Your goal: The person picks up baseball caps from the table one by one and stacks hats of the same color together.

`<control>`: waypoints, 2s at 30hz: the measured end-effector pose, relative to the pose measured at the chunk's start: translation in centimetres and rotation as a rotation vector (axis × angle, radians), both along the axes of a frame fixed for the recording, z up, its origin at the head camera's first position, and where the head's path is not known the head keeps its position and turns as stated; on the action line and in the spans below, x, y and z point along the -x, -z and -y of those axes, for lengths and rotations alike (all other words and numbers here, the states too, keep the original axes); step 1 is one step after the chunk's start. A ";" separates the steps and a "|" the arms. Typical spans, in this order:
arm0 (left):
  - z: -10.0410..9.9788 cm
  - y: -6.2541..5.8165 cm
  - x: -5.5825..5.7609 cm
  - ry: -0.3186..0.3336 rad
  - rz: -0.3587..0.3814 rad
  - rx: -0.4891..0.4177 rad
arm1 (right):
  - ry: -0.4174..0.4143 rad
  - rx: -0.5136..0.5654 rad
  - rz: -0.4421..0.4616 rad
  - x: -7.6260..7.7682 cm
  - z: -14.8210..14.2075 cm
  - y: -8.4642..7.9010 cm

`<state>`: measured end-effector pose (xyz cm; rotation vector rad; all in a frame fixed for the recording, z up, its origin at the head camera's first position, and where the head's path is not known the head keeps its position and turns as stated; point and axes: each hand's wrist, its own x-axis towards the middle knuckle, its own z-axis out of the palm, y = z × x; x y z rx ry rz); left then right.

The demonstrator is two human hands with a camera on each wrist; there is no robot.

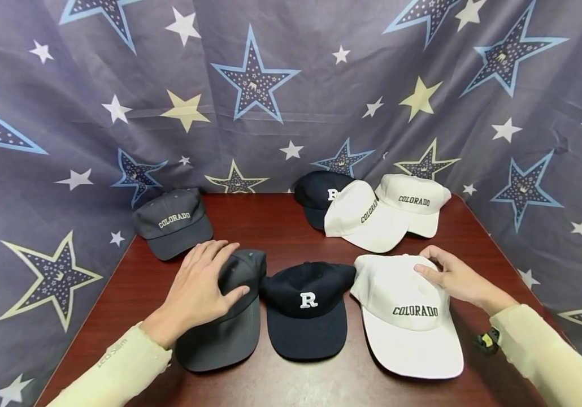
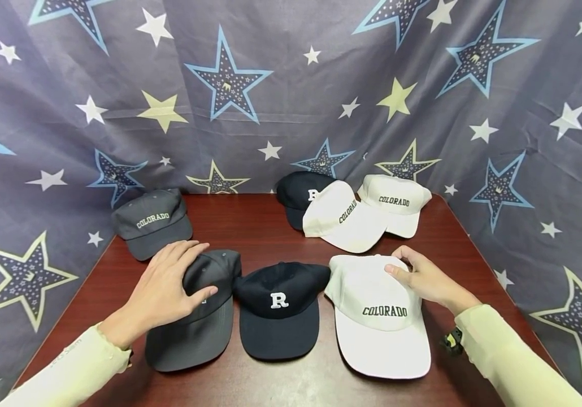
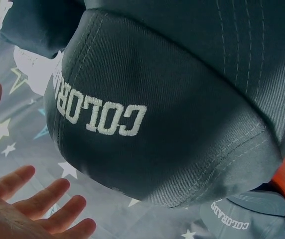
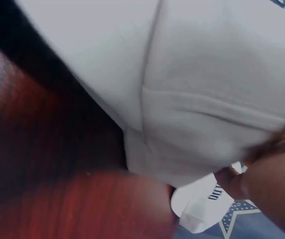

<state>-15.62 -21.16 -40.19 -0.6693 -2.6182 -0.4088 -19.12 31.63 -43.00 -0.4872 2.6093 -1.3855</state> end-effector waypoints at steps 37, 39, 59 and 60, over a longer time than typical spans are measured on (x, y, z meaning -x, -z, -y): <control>0.7 0.0 1.0 -0.022 -0.032 -0.084 | 0.215 -0.260 -0.230 -1.0 0.4 -3.1; 1.0 -0.3 1.4 -0.038 -0.030 -0.111 | 0.228 -0.260 -0.240 -1.1 0.3 -3.1; 6.6 -1.6 8.5 -0.329 0.184 -0.192 | 0.299 -0.251 -0.261 -2.0 -0.7 -2.8; 6.8 -1.5 8.8 -0.337 0.195 -0.189 | 0.299 -0.249 -0.257 -2.0 -0.7 -2.8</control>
